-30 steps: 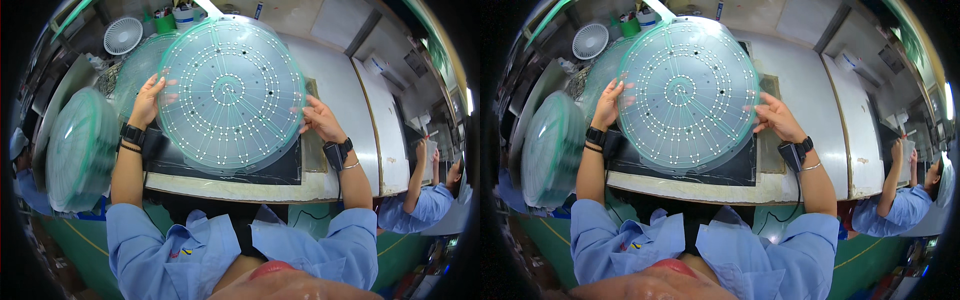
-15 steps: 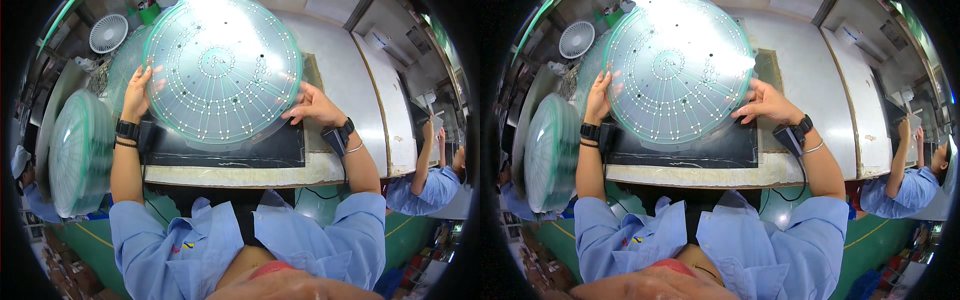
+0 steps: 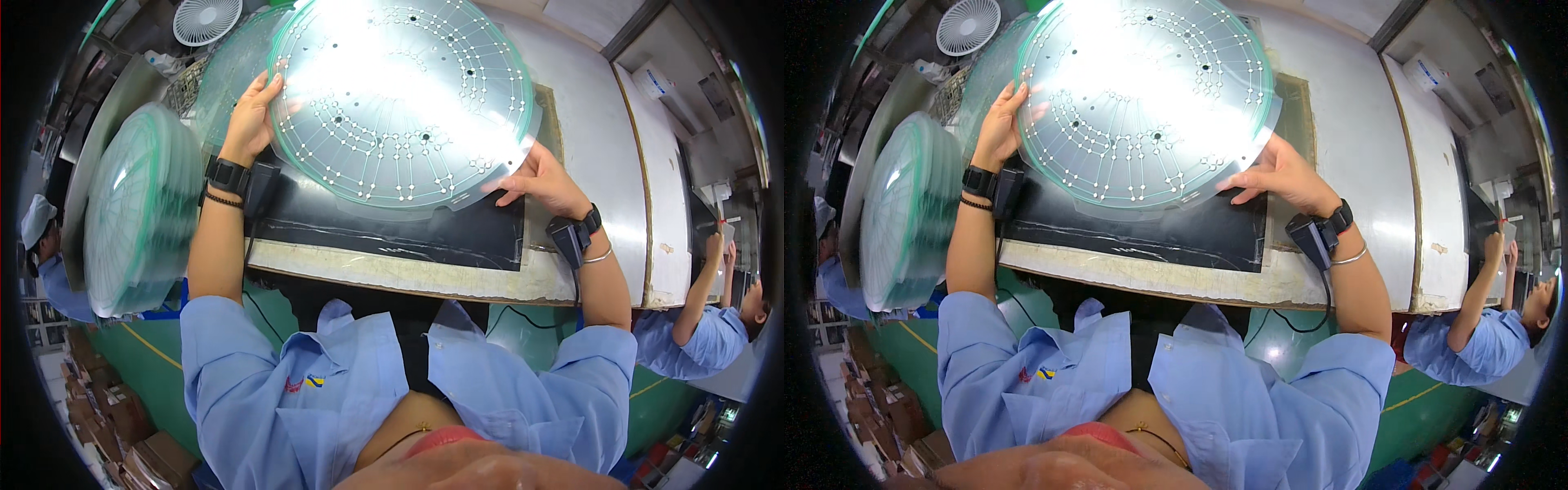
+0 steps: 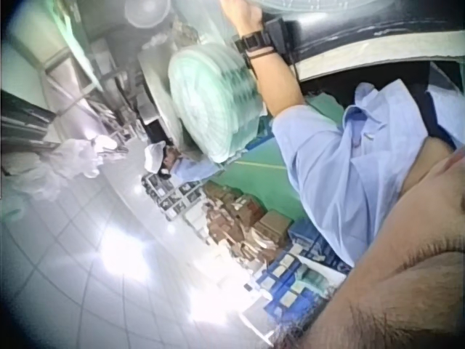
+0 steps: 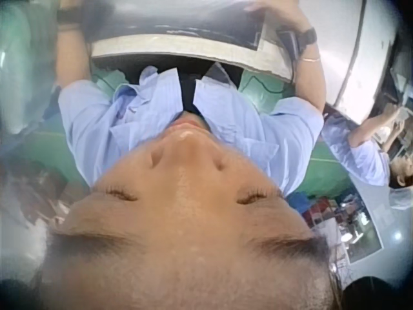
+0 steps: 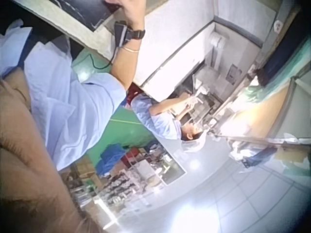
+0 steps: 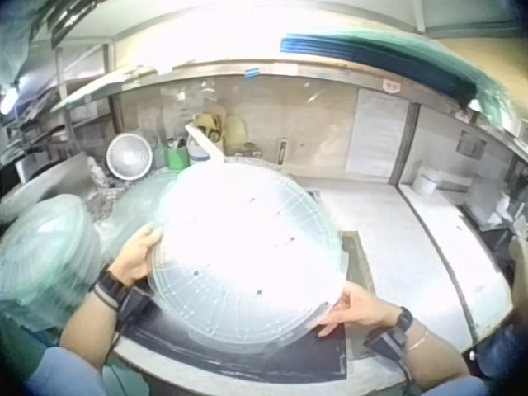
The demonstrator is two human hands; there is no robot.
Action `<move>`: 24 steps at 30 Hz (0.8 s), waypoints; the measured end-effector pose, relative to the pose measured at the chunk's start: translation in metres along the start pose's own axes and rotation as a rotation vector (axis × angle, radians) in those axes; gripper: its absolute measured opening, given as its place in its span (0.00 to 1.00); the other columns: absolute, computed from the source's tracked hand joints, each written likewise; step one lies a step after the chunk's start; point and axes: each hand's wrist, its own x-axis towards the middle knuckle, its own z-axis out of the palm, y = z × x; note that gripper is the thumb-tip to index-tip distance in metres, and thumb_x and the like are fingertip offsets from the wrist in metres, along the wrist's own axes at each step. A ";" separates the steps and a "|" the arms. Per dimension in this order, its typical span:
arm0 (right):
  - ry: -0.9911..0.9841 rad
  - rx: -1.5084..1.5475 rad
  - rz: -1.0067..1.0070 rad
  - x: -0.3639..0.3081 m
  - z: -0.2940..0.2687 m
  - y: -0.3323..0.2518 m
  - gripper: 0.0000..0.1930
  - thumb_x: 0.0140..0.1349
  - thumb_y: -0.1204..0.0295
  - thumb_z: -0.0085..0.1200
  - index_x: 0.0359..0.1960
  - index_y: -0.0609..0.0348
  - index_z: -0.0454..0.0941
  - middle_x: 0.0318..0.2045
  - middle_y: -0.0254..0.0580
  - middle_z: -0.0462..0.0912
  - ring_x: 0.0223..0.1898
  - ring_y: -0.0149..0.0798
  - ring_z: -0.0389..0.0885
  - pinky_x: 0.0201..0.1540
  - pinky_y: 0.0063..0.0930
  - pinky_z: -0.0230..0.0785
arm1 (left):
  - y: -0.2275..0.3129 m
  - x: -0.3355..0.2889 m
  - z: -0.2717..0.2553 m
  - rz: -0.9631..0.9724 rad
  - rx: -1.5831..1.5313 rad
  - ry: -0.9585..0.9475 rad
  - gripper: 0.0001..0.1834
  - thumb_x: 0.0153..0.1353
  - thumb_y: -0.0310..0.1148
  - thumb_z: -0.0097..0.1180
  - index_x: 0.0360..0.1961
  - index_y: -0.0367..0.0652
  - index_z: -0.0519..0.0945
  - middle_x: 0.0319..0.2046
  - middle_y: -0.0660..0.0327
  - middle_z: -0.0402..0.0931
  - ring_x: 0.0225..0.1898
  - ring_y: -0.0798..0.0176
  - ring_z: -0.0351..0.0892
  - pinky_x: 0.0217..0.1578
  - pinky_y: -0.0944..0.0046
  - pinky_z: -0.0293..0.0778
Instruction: Assembling circular translucent electronic components at a factory workbench.
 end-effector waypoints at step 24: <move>0.659 -0.183 -0.552 0.020 -0.054 -0.008 0.28 0.63 0.75 0.47 0.63 0.54 0.53 0.52 0.42 0.71 0.42 0.28 0.74 0.39 0.19 0.70 | 0.020 -0.035 0.065 -0.038 0.185 -0.334 0.23 0.63 0.30 0.47 0.60 0.41 0.63 0.49 0.53 0.71 0.48 0.60 0.73 0.46 0.56 0.76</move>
